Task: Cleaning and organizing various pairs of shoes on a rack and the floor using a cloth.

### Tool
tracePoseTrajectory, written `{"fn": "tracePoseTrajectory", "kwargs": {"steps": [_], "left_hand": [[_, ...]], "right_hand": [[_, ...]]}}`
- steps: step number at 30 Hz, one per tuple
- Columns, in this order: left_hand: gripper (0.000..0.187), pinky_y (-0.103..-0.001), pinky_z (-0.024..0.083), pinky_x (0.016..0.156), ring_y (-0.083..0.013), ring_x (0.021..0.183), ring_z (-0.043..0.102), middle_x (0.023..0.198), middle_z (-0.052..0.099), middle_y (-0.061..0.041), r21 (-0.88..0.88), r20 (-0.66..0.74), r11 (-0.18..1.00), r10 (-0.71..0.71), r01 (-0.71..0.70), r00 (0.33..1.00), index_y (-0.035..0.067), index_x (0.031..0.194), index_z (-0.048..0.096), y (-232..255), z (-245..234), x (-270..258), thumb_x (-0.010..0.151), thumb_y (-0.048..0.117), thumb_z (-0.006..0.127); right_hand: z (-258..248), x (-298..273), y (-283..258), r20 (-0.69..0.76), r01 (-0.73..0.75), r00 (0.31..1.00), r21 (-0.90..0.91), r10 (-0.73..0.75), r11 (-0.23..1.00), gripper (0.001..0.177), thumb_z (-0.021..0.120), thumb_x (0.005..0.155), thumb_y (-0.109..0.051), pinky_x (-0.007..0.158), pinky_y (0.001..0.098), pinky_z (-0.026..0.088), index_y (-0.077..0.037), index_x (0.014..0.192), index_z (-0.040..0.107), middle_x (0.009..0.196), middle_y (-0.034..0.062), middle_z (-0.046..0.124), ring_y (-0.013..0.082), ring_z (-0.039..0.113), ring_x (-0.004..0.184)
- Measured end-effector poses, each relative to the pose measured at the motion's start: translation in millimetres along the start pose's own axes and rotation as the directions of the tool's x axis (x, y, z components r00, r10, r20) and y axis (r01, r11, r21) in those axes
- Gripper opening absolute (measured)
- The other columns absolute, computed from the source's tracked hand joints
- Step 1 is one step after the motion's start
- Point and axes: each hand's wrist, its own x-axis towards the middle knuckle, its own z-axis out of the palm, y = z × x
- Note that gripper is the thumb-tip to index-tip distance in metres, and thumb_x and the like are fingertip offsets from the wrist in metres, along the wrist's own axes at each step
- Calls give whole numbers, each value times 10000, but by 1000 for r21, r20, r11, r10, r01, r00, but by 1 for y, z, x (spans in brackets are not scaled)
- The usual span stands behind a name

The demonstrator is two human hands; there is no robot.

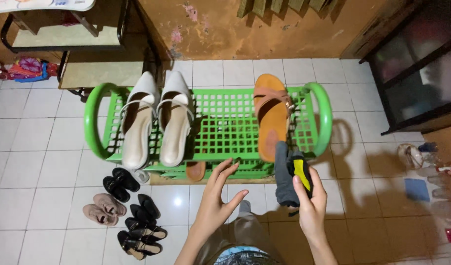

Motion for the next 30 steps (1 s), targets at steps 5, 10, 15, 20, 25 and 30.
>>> {"fn": "tracePoseTrajectory", "kwargs": {"steps": [5, 10, 15, 20, 25, 30], "left_hand": [[552, -384, 498, 1043, -272, 1286, 618, 1424, 607, -117, -125, 70, 985, -112, 120, 991, 79, 1396, 575, -1, -28, -25, 890, 169, 776], [554, -342, 534, 1006, -197, 1201, 668, 1374, 668, -86, -326, 191, 904, -222, 276, 956, 61, 1439, 542, -37, -33, -53, 923, 159, 721], [541, -305, 562, 934, -151, 1096, 692, 1310, 672, -100, -531, 271, 707, -380, 467, 884, 17, 1479, 475, -85, -28, -73, 987, 189, 624], [486, -301, 547, 962, -139, 1108, 661, 1267, 686, -103, -565, 281, 640, -444, 521, 851, -13, 1423, 511, -130, -22, -85, 995, 170, 647], [436, -277, 526, 971, -145, 1097, 675, 1231, 717, -104, -522, 191, 728, -409, 445, 892, -54, 1321, 573, -152, -23, -91, 948, 119, 718], [324, -251, 534, 891, -101, 982, 685, 1108, 767, -65, -668, 153, 589, -488, 454, 859, -45, 1226, 676, -151, -34, -89, 951, 126, 686]], "right_hand": [[38, -34, -6, 59, -19, 998, 111, 12, 994, 388, 630, 1006, -138, 932, 237, 468, 20, 1359, 595, 1201, 26, 653, 88, 592, 1065], [65, -61, 14, 123, -58, 991, 95, 46, 994, 390, 637, 997, -134, 986, 246, 463, 20, 1353, 599, 1234, 32, 657, 96, 598, 1111], [92, -76, 36, 247, -242, 946, 104, 211, 965, 430, 644, 973, -128, 1001, 269, 454, 11, 1375, 578, 1293, 46, 662, 113, 594, 1151], [113, -84, 43, 353, -185, 921, 30, 163, 982, 440, 623, 992, -149, 1034, 261, 438, 13, 1396, 556, 1314, 51, 659, 112, 587, 1191], [119, -85, 61, 388, -187, 908, 40, 158, 981, 435, 602, 1020, -159, 1061, 260, 423, 17, 1414, 549, 1318, 57, 659, 114, 582, 1208], [123, -75, 49, 433, -350, 859, 111, 272, 930, 538, 714, 894, -108, 1047, 261, 431, -2, 1397, 555, 1316, 13, 670, 93, 601, 1202]]}}
